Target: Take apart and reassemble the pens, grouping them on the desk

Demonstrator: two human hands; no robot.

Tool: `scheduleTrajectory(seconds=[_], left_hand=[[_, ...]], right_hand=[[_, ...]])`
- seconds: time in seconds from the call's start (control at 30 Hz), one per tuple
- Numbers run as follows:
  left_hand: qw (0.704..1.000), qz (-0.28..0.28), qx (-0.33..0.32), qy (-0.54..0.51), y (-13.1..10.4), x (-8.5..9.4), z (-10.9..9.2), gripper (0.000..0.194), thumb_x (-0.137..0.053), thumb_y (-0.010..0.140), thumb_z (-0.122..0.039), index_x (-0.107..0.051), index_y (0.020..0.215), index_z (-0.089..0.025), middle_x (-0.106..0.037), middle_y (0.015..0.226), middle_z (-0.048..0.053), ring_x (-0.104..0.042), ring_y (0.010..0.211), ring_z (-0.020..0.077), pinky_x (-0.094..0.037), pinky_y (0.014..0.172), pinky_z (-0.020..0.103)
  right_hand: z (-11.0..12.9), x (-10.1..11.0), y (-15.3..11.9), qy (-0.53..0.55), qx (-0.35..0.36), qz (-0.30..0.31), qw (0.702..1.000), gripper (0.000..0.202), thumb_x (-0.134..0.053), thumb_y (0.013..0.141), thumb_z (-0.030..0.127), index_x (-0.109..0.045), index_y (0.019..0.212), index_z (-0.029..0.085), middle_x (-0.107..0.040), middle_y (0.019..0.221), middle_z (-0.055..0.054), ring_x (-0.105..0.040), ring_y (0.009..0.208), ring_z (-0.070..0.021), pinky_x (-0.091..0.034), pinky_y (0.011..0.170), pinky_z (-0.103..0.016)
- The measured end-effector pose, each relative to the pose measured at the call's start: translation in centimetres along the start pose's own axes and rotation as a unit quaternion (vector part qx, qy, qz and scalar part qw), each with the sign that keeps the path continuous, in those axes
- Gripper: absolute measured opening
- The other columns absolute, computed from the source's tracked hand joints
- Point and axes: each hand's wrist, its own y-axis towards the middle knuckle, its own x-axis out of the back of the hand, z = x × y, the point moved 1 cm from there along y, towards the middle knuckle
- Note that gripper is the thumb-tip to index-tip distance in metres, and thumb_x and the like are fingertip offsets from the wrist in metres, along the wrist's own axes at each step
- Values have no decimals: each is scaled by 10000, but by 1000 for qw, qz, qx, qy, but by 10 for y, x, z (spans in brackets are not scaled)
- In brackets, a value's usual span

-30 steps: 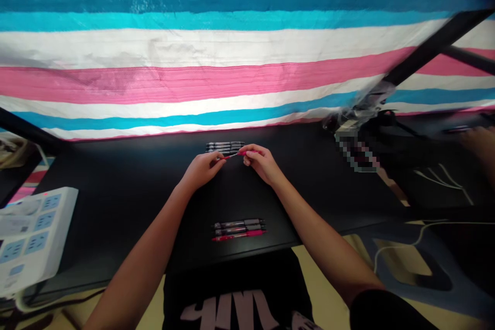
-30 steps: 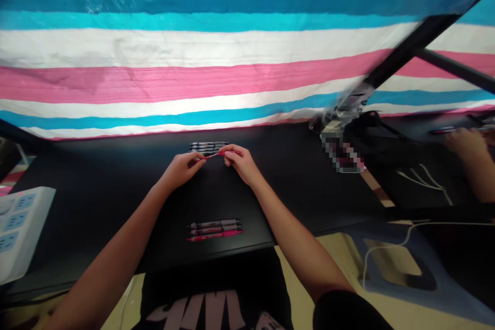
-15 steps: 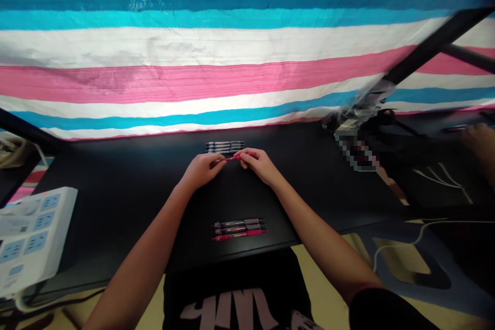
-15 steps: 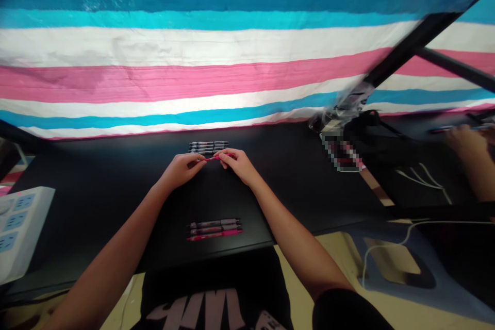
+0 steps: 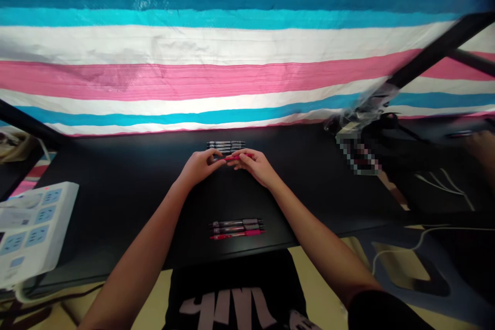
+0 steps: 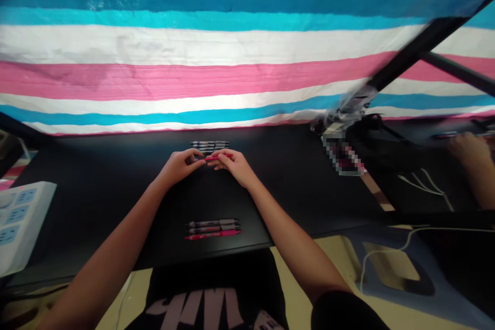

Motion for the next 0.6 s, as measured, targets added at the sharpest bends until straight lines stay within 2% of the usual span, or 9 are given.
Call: scheduleTrajectory(seconds=[0.13,0.27,0.43,0.5,0.6], left_hand=[[1000,9,-15,-15,0,4,-2,244,-641,940,-377,-743,1039,-180,-598,606,-35,-535,541,121,-398,579,238],[1000,-14,-22,-11,0,6,-6,249,-580,968,-343,-759,998,-173,-637,640,-11,-540,554,125,-411,588,242],[998,-24,-49,-10,0,6,-11,235,-586,978,-335,-764,1010,-184,-732,789,24,-574,611,132,-447,642,251],[998,-23,-57,-8,0,6,-11,220,-594,979,-332,-761,1012,-192,-745,827,27,-583,626,134,-455,656,254],[998,-34,-56,-1,-1,7,-9,204,-616,970,-341,-752,1019,-198,-710,754,9,-581,610,135,-451,639,251]], right_hand=[[4,7,1,24,19,-50,998,371,-800,832,533,-737,987,202,-800,1032,-98,-770,901,-214,-579,786,-317],[4,10,2,8,25,-77,997,387,-778,836,565,-737,957,199,-792,1010,-89,-760,868,-206,-562,749,-303],[4,7,1,-90,16,-63,994,371,-790,816,531,-756,941,184,-711,722,-19,-662,678,-157,-524,691,-298],[5,6,0,-114,16,-48,992,350,-809,799,487,-754,966,183,-698,718,-9,-634,659,-149,-517,692,-305],[4,5,0,-114,18,-45,992,335,-838,758,445,-715,939,193,-718,811,-25,-664,738,-174,-522,701,-316]])
